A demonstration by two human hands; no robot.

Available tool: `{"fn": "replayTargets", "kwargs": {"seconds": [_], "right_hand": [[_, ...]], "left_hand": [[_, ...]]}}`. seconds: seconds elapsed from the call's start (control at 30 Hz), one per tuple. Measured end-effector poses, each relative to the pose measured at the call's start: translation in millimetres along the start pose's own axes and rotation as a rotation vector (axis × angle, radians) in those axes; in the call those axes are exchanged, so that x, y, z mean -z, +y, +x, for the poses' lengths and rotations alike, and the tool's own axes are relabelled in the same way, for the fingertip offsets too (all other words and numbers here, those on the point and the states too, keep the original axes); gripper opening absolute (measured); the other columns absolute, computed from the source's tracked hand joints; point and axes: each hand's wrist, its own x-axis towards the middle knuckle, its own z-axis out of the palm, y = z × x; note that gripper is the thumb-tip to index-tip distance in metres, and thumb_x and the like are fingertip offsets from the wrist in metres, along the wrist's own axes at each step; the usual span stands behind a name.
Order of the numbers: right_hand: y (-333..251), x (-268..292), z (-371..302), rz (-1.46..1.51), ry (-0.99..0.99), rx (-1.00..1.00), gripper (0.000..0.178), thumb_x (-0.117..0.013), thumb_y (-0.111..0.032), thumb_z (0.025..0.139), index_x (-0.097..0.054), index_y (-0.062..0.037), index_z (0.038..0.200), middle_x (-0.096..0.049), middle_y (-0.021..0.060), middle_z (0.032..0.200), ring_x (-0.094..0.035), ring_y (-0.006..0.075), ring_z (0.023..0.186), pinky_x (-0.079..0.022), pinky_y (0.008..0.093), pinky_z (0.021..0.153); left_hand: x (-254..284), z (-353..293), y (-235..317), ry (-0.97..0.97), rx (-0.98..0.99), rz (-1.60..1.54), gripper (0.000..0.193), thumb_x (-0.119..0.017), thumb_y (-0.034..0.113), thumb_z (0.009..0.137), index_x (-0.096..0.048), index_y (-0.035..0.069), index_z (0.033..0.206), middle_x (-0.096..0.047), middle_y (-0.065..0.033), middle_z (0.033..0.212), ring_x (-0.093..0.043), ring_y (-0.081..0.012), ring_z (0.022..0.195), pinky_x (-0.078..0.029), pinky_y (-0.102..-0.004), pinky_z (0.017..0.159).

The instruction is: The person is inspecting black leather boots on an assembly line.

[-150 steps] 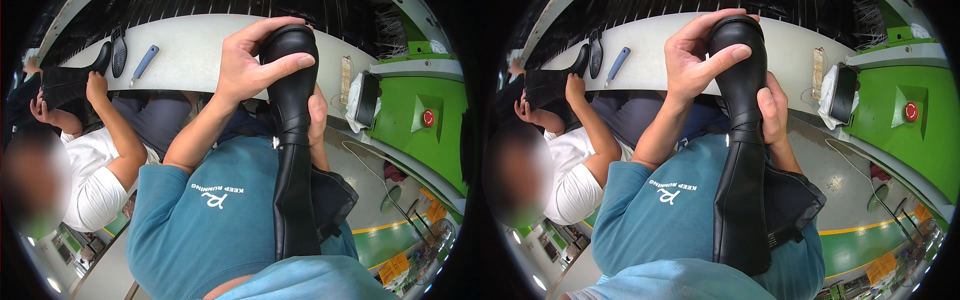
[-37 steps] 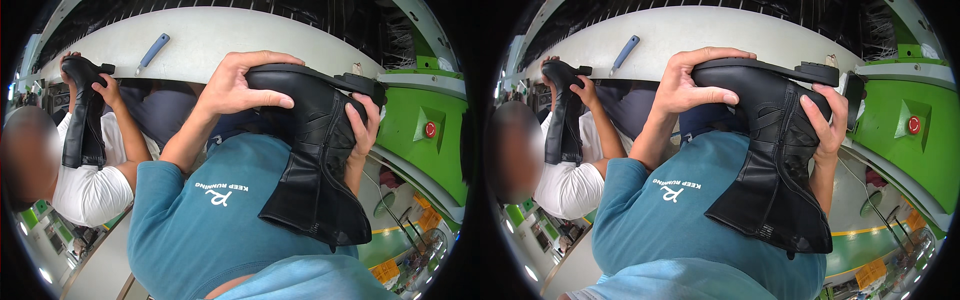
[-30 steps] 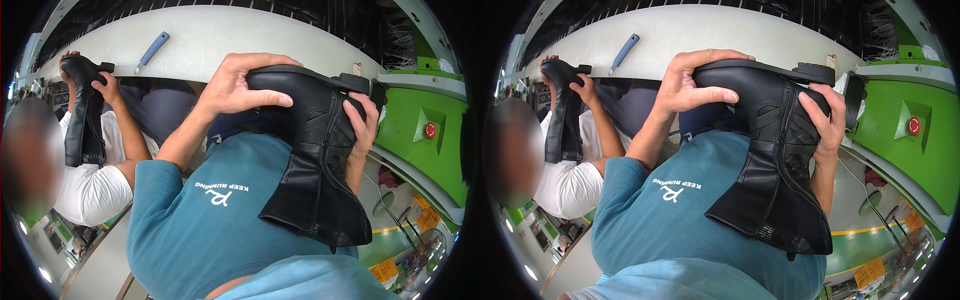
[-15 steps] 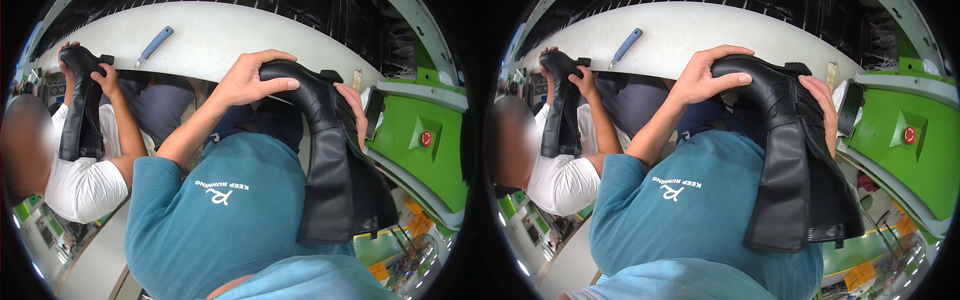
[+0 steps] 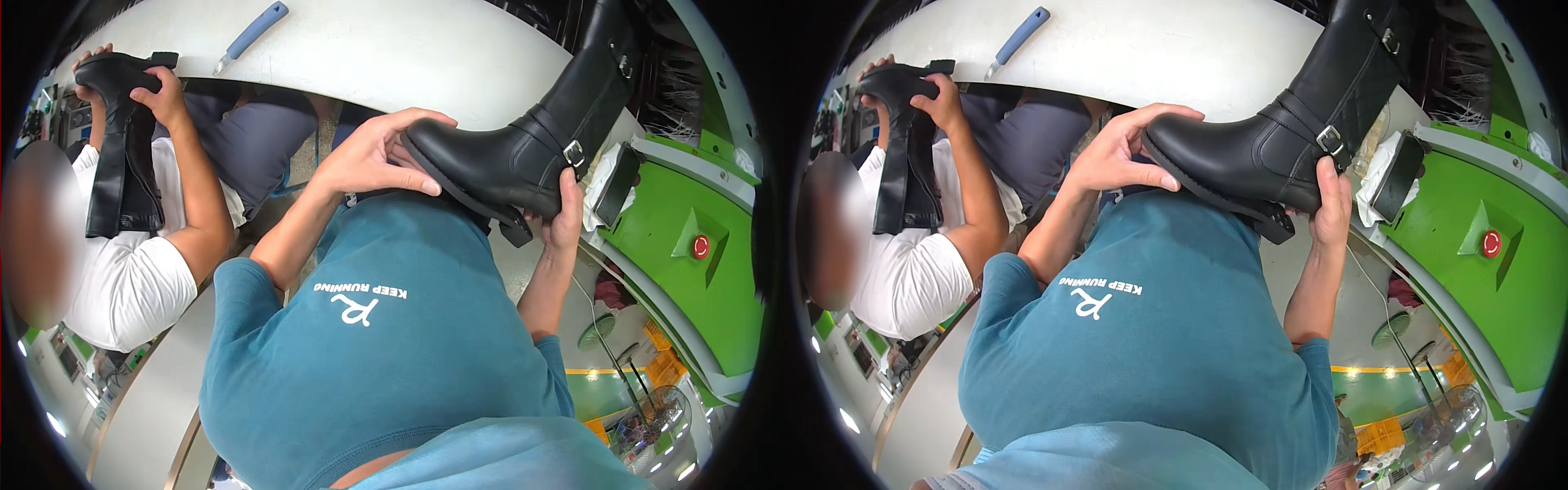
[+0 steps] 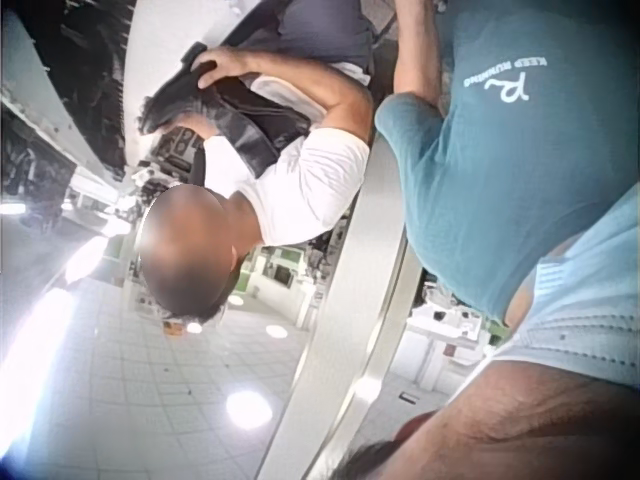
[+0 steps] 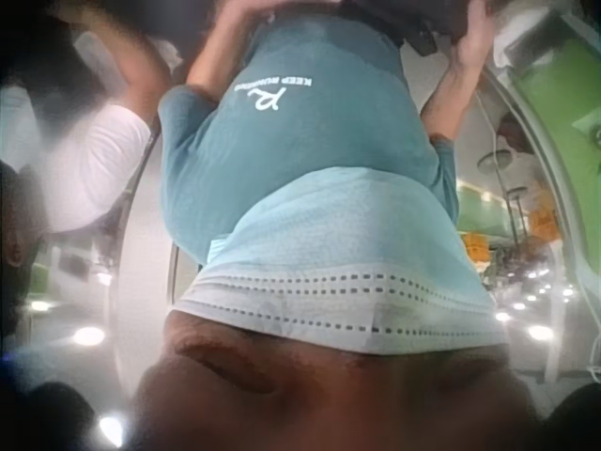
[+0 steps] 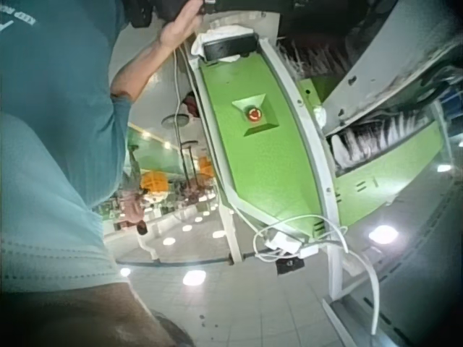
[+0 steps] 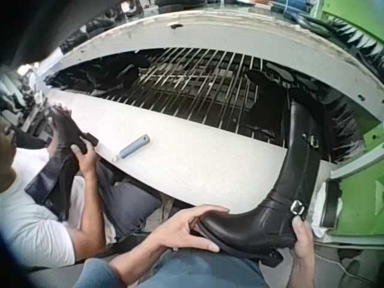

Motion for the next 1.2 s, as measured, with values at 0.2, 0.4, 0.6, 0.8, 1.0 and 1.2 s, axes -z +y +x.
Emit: {"fn": "replayTargets", "kwargs": {"seconds": [0.2, 0.4, 0.6, 0.8, 1.0, 1.2], "right_hand": [[-21, -21, 5, 0.119, 0.029, -0.1, 0.063, -0.054, -0.059, 0.112, -0.069, 0.0005, 0.128, -0.079, 0.0129, 0.098, -0.068, 0.0141, 0.056, -0.048, 0.0255, 0.04], [-1, -20, 0, 0.108, -0.064, 0.024, 0.061, -0.052, -0.053, 0.113, -0.063, 0.0021, 0.137, -0.079, 0.0147, 0.105, -0.073, 0.0179, 0.066, -0.055, 0.028, 0.047], [2, -45, -5, 0.06, -0.069, 0.174, 0.063, -0.081, -0.036, 0.098, -0.062, 0.0033, 0.143, -0.071, 0.0105, 0.127, -0.07, 0.0197, 0.111, -0.057, 0.0367, 0.099], [0, -60, -15, -0.111, -0.11, 0.303, 0.067, -0.089, -0.033, 0.094, -0.061, 0.0027, 0.144, -0.07, 0.0077, 0.128, -0.066, 0.0188, 0.115, -0.052, 0.0359, 0.106], [12, -73, -14, 0.21, -0.046, 0.282, 0.055, -0.062, -0.036, 0.11, -0.056, 0.0064, 0.143, -0.075, 0.0241, 0.12, -0.079, 0.0314, 0.082, -0.065, 0.0382, 0.061], [32, -68, -11, -0.115, 0.06, 0.56, 0.053, -0.067, -0.029, 0.108, -0.055, 0.0073, 0.144, -0.074, 0.0225, 0.117, -0.078, 0.0298, 0.086, -0.068, 0.0429, 0.073]], "left_hand": [[0, 12, 8, 0.027, -0.127, 0.056, 0.068, -0.094, 0.016, 0.086, -0.068, 0.005, 0.148, -0.071, -0.0104, 0.146, -0.066, -0.0234, 0.137, -0.054, -0.0397, 0.114], [-14, 35, 21, 0.213, -0.322, -0.326, 0.063, -0.041, 0.047, 0.12, -0.07, -0.008, 0.131, -0.079, -0.0208, 0.116, -0.074, -0.0329, 0.122, -0.057, -0.0446, 0.111], [-20, 48, 30, 0.718, -0.273, -0.298, 0.065, -0.035, 0.041, 0.122, -0.07, 0.0, 0.086, -0.068, -0.0154, 0.067, -0.075, -0.0315, 0.077, -0.064, -0.0463, 0.085], [2, 66, 30, 0.541, -0.458, -0.247, 0.058, -0.039, 0.039, 0.12, -0.069, 0.0, 0.09, -0.065, -0.0126, 0.068, -0.069, -0.0279, 0.074, -0.062, -0.0488, 0.087], [-29, 80, 38, 0.74, -0.601, -0.284, 0.056, -0.04, 0.04, 0.119, -0.072, -0.004, 0.105, -0.074, -0.0142, 0.099, -0.069, -0.0226, 0.098, -0.053, -0.0365, 0.098], [-29, 80, 15, 0.772, -0.676, -0.281, 0.047, -0.034, 0.027, 0.117, -0.066, -0.005, 0.108, -0.071, -0.0222, 0.111, -0.069, -0.0314, 0.105, -0.056, -0.0437, 0.099]]}}
